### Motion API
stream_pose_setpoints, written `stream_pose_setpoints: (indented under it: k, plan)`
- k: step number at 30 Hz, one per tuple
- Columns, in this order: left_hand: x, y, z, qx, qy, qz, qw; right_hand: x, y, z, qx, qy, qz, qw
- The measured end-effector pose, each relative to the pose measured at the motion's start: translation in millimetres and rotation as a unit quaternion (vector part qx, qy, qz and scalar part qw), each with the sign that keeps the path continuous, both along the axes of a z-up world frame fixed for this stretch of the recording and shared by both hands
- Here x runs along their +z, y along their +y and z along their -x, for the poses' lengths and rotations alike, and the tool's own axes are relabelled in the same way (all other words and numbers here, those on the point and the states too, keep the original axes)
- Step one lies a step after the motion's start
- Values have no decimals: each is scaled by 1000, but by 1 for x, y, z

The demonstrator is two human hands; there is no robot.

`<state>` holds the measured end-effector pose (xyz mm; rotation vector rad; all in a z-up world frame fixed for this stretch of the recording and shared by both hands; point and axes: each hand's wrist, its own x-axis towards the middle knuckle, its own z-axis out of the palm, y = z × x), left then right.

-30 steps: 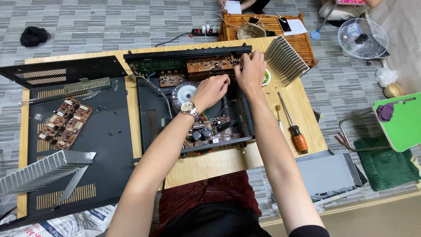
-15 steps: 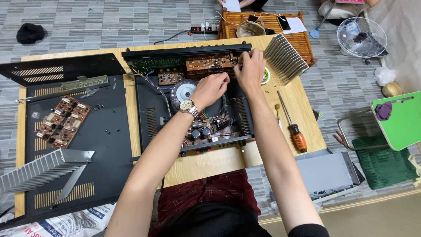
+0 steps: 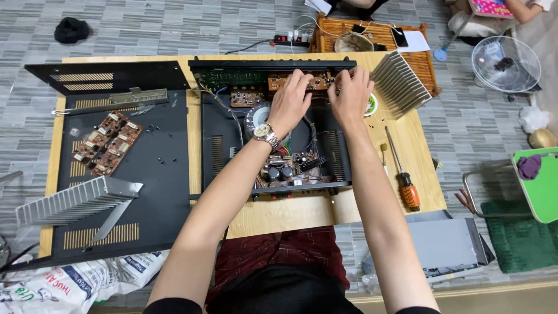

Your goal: Disassembling and cleaning the internal components of an electronic amplifier using a screwdriver and a brush

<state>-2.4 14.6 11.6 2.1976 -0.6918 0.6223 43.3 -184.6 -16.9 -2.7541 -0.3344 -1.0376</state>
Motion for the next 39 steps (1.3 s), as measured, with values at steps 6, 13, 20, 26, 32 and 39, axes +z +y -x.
stream_pose_setpoints:
  k: [6, 13, 20, 26, 32, 39]
  plan:
    - [-38, 1, -33, 70, -52, -127, 988, 31, -11, 0, 100, -5, -117, 988]
    - [-74, 4, -52, 75, -42, -142, 986, 50, -130, 52, 108, 75, -209, 969]
    - [-96, 2, -71, 93, -53, -135, 985, -27, -208, 117, -82, 306, -46, 947]
    - [-92, -2, -67, 108, -70, -117, 985, -40, -178, 176, -181, 377, 53, 907]
    - [-50, 0, -37, 124, -82, -86, 985, -60, -168, 213, -236, 344, 91, 904]
    - [-78, -5, -54, 130, 42, -46, 990, -85, -168, 211, -240, 384, 127, 883]
